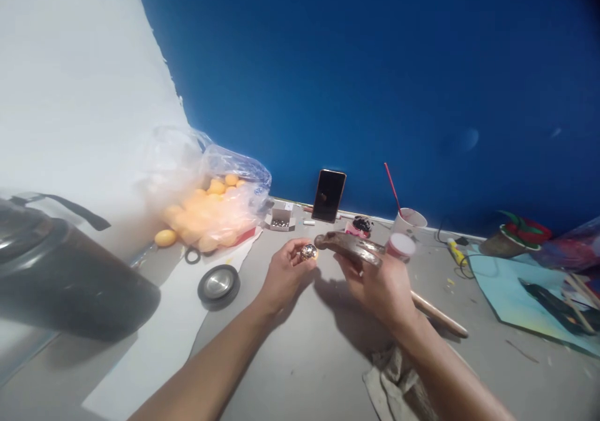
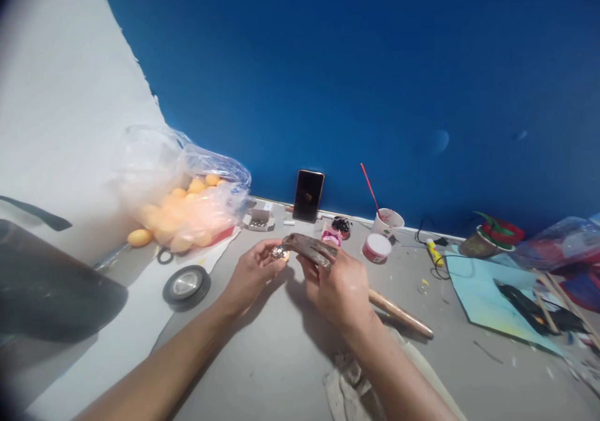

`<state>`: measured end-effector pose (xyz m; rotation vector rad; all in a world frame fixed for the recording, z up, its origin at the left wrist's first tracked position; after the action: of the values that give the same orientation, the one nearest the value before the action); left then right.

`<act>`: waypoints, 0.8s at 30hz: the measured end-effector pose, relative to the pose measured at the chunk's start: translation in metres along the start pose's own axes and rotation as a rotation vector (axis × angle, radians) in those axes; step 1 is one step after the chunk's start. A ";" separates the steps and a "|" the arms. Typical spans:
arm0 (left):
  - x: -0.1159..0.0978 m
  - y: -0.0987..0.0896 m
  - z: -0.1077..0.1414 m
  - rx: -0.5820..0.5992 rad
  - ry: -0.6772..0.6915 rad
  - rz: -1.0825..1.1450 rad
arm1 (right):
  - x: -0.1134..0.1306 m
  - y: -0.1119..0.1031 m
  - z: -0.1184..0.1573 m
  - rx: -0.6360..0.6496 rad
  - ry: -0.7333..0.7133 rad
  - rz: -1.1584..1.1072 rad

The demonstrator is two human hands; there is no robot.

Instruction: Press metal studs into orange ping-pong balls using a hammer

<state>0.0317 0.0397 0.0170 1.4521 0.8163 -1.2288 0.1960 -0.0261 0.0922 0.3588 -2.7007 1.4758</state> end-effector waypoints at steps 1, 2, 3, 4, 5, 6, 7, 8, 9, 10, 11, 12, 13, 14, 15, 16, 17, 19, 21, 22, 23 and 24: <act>0.000 0.000 0.000 0.005 0.001 -0.014 | 0.000 0.000 0.000 0.007 -0.002 0.002; 0.000 0.001 0.000 0.015 0.001 -0.029 | 0.000 0.001 -0.001 0.024 -0.005 0.008; 0.000 0.002 0.000 0.023 0.000 -0.041 | 0.000 0.002 -0.001 0.046 -0.007 0.018; 0.000 0.002 0.000 0.026 -0.001 -0.050 | -0.001 0.004 -0.002 0.066 -0.010 0.031; 0.001 0.002 0.000 0.027 -0.002 -0.060 | -0.001 0.004 -0.002 0.074 -0.009 0.045; 0.001 0.003 0.000 0.026 0.000 -0.075 | -0.002 0.004 -0.002 0.069 -0.005 0.057; 0.001 0.002 0.000 0.026 0.006 -0.091 | -0.003 0.002 -0.003 0.053 -0.002 0.063; 0.001 0.002 -0.001 0.027 0.016 -0.107 | -0.004 0.000 -0.003 0.033 0.001 0.060; 0.001 0.002 -0.001 0.029 0.032 -0.125 | -0.004 -0.002 -0.003 0.014 0.002 0.052; 0.000 0.002 0.000 0.034 0.050 -0.142 | -0.004 -0.003 -0.003 0.003 0.001 0.042; 0.000 0.002 0.000 0.042 0.068 -0.160 | -0.003 -0.004 -0.003 0.005 0.000 0.037; 0.000 0.002 0.000 0.053 0.083 -0.181 | -0.003 -0.003 -0.003 0.021 -0.001 0.038; 0.000 0.002 0.000 0.061 0.094 -0.210 | -0.003 -0.001 -0.003 0.047 0.001 0.049; 0.001 0.002 0.000 0.064 0.100 -0.247 | -0.002 0.001 -0.003 0.077 0.004 0.063; 0.001 0.001 0.000 0.062 0.100 -0.288 | -0.002 0.003 -0.003 0.103 0.009 0.077; 0.002 0.001 0.000 0.056 0.096 -0.329 | -0.003 0.004 -0.003 0.116 0.010 0.088; 0.002 0.001 0.000 0.049 0.091 -0.368 | -0.002 0.003 -0.003 0.113 0.008 0.096; 0.001 0.001 0.000 0.038 0.096 -0.438 | -0.002 -0.002 -0.004 0.072 -0.009 0.100; -0.003 0.003 0.001 0.035 0.118 -0.505 | 0.000 -0.007 -0.004 0.042 -0.032 0.091; -0.004 0.004 0.001 0.037 0.128 -0.531 | 0.000 -0.008 -0.005 0.053 -0.044 0.082; -0.006 0.006 0.002 0.040 0.134 -0.549 | 0.001 -0.007 -0.005 0.081 -0.055 0.074; -0.007 0.007 0.002 0.050 0.135 -0.558 | 0.001 -0.005 -0.005 0.117 -0.066 0.070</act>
<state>0.0359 0.0365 0.0253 1.4029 1.3525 -1.5783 0.1954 -0.0245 0.0989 0.3263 -2.7106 1.6747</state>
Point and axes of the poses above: each hand's wrist, its own z-axis away from the middle knuckle, its own y-axis out of the palm, x = y × z, the point moved 7 cm from there along -z, towards the middle knuckle, and after that the axes turned 6 degrees about x, right-handed, at the moved point
